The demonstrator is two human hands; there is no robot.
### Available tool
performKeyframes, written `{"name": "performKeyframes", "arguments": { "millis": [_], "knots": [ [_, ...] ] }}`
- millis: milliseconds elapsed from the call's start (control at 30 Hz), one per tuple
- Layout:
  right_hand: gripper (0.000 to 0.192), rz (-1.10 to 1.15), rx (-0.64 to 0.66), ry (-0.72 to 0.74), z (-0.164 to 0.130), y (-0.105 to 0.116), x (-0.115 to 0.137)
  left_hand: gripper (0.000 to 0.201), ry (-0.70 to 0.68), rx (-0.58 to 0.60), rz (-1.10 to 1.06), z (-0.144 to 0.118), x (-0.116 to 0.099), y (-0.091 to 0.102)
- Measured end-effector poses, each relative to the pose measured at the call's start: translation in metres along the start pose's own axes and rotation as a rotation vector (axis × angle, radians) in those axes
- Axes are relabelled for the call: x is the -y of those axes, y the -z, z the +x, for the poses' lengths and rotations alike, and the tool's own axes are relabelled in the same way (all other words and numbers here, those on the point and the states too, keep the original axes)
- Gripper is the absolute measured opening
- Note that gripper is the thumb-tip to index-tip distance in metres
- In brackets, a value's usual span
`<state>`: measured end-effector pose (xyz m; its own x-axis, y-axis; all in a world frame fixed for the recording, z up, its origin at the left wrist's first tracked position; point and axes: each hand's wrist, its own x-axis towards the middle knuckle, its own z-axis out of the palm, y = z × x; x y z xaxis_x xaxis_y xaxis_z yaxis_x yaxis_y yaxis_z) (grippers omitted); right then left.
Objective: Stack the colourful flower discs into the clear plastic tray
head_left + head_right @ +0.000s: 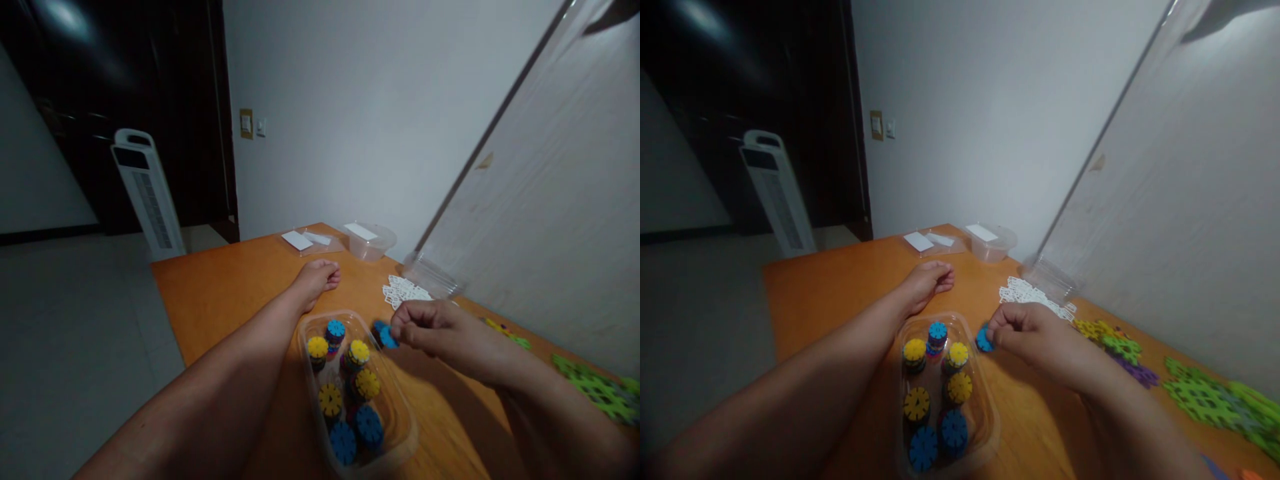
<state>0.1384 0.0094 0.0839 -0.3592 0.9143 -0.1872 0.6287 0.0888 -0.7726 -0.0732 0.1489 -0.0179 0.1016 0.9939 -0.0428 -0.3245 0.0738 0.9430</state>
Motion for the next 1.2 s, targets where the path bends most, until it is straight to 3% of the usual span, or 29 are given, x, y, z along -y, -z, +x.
{"name": "performKeyframes", "arguments": {
  "millis": [167,400,633,800,900,1033,1200],
  "knots": [
    [0.025,0.022,0.212,-0.002,-0.003,-0.017,0.000,0.013,0.013,0.000,0.012,0.001,-0.001,-0.001],
    [0.017,-0.083,0.285,-0.046,0.003,-0.028,-0.003,0.017,0.003,-0.012,0.011,-0.003,-0.003,-0.003],
    [0.015,-0.115,0.123,0.012,-0.002,-0.028,0.009,0.015,0.001,-0.019,0.013,-0.002,-0.001,-0.003],
    [0.015,-0.312,0.020,0.062,-0.006,-0.026,0.020,0.014,-0.008,-0.019,0.027,-0.001,-0.001,-0.004],
    [0.028,-0.398,-0.065,0.050,-0.007,-0.027,0.026,0.014,-0.005,-0.018,0.032,-0.001,-0.002,-0.004],
    [0.078,-0.511,-0.197,-0.041,-0.020,-0.044,0.037,0.012,-0.006,-0.015,0.041,-0.001,-0.003,-0.005],
    [0.109,-0.597,-0.171,-0.006,-0.048,-0.083,0.032,0.013,-0.008,0.004,0.055,0.003,-0.001,-0.005]
  ]
}}
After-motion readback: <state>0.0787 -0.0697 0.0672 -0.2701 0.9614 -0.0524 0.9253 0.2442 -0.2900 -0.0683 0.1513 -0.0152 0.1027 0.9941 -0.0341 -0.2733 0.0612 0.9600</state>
